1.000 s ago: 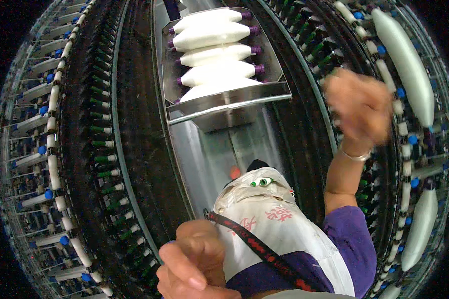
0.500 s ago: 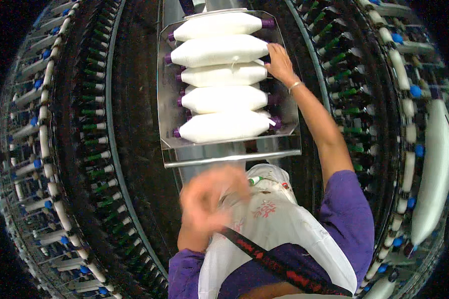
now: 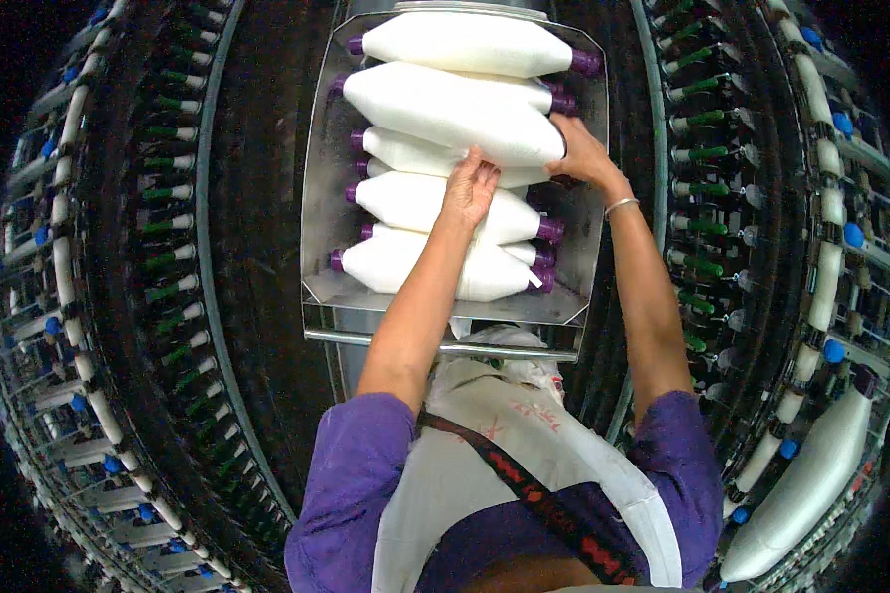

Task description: The person removes empty green spools from a textile machine and replaces them with full white spools taken from a metal tray. The person handles each spool individually, placing the full spools onto the machine's spindles.

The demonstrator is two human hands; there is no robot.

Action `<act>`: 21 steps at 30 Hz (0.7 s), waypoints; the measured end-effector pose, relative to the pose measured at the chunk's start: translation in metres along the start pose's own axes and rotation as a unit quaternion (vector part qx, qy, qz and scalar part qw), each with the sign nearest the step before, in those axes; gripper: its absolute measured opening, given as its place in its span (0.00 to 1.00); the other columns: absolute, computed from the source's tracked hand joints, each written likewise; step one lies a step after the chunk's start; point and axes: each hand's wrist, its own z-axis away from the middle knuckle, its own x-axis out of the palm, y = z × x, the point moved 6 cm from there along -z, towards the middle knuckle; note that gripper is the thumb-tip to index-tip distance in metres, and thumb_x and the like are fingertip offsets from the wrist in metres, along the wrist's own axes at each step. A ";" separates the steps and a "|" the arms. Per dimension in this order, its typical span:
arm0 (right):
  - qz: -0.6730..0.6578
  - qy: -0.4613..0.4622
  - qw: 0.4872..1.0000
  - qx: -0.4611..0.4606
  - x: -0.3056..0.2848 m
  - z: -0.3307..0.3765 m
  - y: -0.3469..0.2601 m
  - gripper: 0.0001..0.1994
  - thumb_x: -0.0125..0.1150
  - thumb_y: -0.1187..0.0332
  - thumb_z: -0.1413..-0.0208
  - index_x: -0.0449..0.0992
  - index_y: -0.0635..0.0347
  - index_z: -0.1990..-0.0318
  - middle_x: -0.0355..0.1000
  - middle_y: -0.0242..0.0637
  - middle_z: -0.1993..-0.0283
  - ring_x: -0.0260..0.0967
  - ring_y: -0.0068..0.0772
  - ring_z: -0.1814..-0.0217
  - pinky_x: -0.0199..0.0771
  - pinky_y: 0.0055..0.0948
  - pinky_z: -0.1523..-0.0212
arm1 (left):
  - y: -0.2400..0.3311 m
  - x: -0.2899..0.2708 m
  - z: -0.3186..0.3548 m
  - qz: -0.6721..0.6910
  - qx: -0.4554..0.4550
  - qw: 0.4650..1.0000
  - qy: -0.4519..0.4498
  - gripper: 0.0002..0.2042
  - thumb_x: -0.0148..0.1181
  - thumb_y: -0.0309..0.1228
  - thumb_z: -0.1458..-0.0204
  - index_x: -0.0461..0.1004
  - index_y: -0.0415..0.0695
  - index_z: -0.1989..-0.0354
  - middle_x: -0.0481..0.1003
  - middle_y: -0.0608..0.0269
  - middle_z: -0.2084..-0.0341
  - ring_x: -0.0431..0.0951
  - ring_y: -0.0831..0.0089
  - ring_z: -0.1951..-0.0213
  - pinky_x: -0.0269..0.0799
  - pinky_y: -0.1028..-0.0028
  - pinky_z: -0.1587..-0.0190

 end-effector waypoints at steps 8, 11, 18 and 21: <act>0.251 0.212 0.942 -0.066 0.031 0.101 -0.116 0.19 0.58 0.75 0.53 0.70 0.64 0.50 0.72 0.41 0.70 0.72 0.42 0.70 0.70 0.40 0.65 | 0.037 0.001 0.050 0.085 0.017 0.996 -0.029 0.39 0.70 0.49 0.52 0.60 0.47 0.35 0.65 0.60 0.38 0.63 0.58 0.36 0.56 0.52 0.31; 0.241 0.210 0.947 -0.016 0.058 0.157 -0.173 0.25 0.60 0.73 0.52 0.67 0.72 0.45 0.68 0.41 0.69 0.67 0.41 0.66 0.65 0.37 0.59 | 0.052 -0.024 0.095 0.032 0.001 0.999 -0.019 0.37 0.70 0.49 0.52 0.63 0.47 0.35 0.68 0.60 0.39 0.65 0.58 0.37 0.57 0.52 0.32; -0.372 -0.118 0.910 0.139 0.055 0.228 -0.170 0.29 0.67 0.63 0.47 0.64 0.66 0.41 0.74 0.49 0.52 0.76 0.43 0.50 0.76 0.37 0.55 | 0.051 -0.026 0.168 -0.043 -0.087 0.976 -0.197 0.46 0.76 0.45 0.60 0.58 0.40 0.33 0.66 0.56 0.37 0.66 0.57 0.36 0.61 0.55 0.32; -0.769 -0.245 0.589 0.052 0.050 0.235 -0.186 0.26 0.74 0.73 0.60 0.74 0.70 0.50 0.77 0.48 0.57 0.79 0.37 0.60 0.80 0.33 0.56 | 0.062 0.010 0.186 -0.138 -0.075 0.954 -0.256 0.48 0.74 0.44 0.60 0.56 0.38 0.32 0.65 0.54 0.37 0.65 0.55 0.36 0.60 0.54 0.32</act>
